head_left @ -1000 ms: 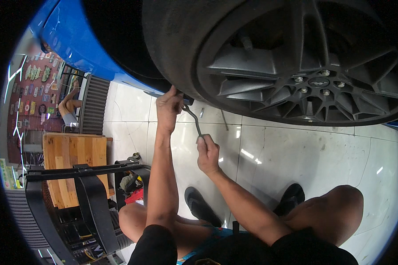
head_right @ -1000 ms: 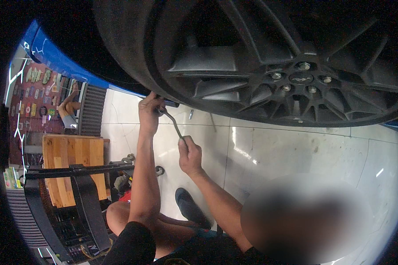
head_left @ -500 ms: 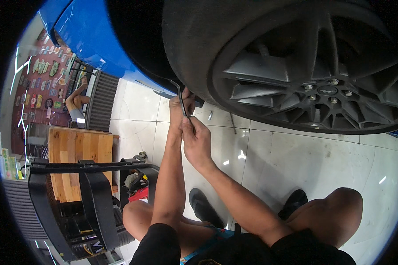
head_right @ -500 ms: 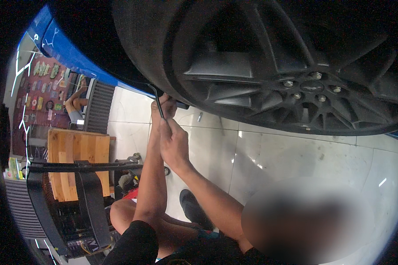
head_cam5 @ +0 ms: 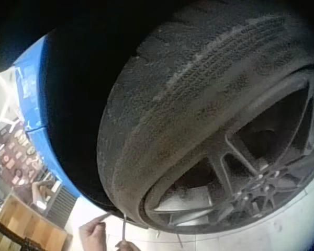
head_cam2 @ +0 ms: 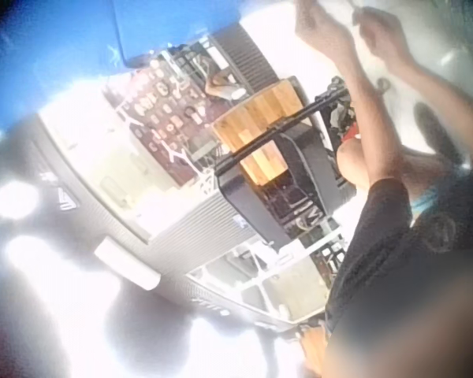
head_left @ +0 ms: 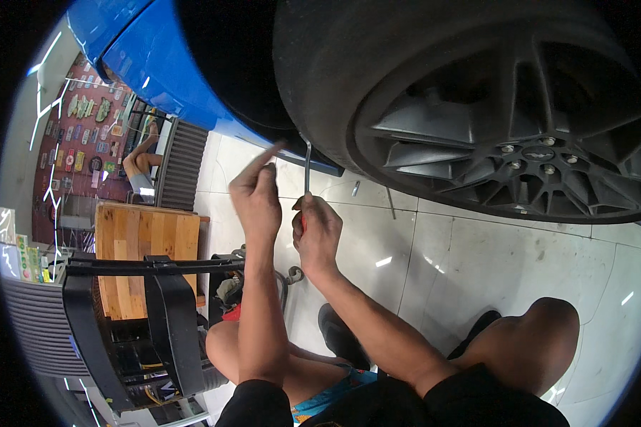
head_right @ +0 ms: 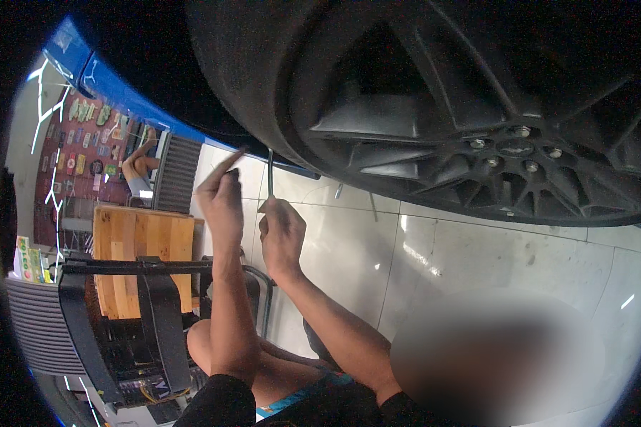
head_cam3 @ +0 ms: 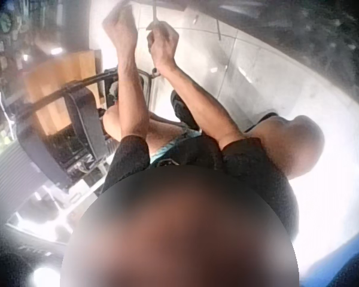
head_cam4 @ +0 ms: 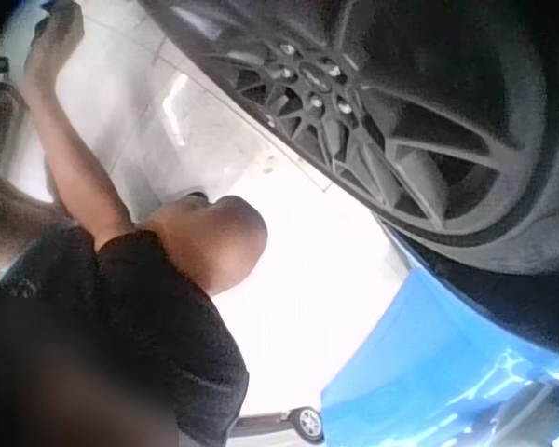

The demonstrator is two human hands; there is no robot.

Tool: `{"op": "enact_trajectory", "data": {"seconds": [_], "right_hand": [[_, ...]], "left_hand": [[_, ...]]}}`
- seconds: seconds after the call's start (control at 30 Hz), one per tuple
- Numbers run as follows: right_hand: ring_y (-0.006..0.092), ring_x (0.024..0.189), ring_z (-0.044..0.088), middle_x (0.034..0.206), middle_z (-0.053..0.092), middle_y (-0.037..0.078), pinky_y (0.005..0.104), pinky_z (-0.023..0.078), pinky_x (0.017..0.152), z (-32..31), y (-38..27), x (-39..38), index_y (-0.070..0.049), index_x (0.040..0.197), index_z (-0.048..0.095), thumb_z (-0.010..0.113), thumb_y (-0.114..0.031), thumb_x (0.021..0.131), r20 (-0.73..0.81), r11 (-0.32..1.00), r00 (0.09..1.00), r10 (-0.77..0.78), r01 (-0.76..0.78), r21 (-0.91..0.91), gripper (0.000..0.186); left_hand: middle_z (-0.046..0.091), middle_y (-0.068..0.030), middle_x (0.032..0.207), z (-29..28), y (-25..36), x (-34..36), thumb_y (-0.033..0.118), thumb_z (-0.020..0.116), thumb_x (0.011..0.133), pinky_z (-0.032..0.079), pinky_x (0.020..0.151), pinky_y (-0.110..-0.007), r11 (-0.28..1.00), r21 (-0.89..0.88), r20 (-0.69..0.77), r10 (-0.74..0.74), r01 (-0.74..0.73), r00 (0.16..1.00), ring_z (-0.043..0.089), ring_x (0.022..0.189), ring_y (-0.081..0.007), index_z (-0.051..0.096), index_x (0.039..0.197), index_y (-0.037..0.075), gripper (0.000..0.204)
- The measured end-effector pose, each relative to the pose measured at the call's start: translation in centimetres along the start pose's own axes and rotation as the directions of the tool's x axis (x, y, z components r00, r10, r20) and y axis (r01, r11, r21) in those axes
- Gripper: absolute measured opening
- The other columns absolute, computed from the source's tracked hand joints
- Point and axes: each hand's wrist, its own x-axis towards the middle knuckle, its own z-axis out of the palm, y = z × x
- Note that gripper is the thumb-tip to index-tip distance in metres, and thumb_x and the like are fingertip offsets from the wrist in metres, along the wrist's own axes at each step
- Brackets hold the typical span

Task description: The person kneels beside a blue car and uses a screwdriver to remove fasteners from the front bumper. They then pull the bumper away from the vehicle, detaching it from the front end.

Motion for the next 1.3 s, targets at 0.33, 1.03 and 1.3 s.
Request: {"op": "enact_trajectory", "data": {"seconds": [0.33,1.03,1.3], "right_hand": [[0.0045,0.057,0.041,0.068,0.048,-0.002,0.0232,0.032,0.048,-0.6,-0.2,-0.4,-0.005,0.084,0.06,0.047,-0.018,0.102,0.043,0.999,0.998,-0.053,0.053,0.009,0.026],[0.0113,0.053,0.038,0.057,0.043,0.002,0.0321,0.032,0.05,-4.4,3.6,-0.8,-0.003,0.085,0.054,0.045,-0.023,0.104,0.092,0.85,0.956,-0.28,0.291,-0.439,0.03],[0.0066,0.051,0.039,0.06,0.046,0.0,0.0252,0.031,0.047,-2.6,-1.6,-1.2,-0.002,0.084,0.052,0.044,-0.023,0.105,0.239,0.834,0.878,-0.415,0.472,-0.286,0.031]], "left_hand": [[0.052,0.0004,0.069,2.7,5.0,-1.3,0.004,0.048,0.088,0.035,0.051,-0.02,0.999,0.035,-0.07,0.002,0.0,0.998,0.043,0.058,-0.0041,0.027,0.152,-0.004,0.068],[0.042,0.0032,0.058,1.7,1.2,1.7,-0.001,0.042,0.084,0.032,0.045,-0.022,0.845,-0.519,0.293,0.03,0.133,0.955,0.034,0.048,-0.0046,0.046,0.145,0.005,0.061],[0.044,0.0029,0.058,-0.6,2.0,3.5,0.0,0.047,0.085,0.026,0.046,-0.023,0.92,-0.364,0.315,-0.024,0.144,0.949,0.032,0.05,-0.0057,0.069,0.121,0.002,0.042]]}}
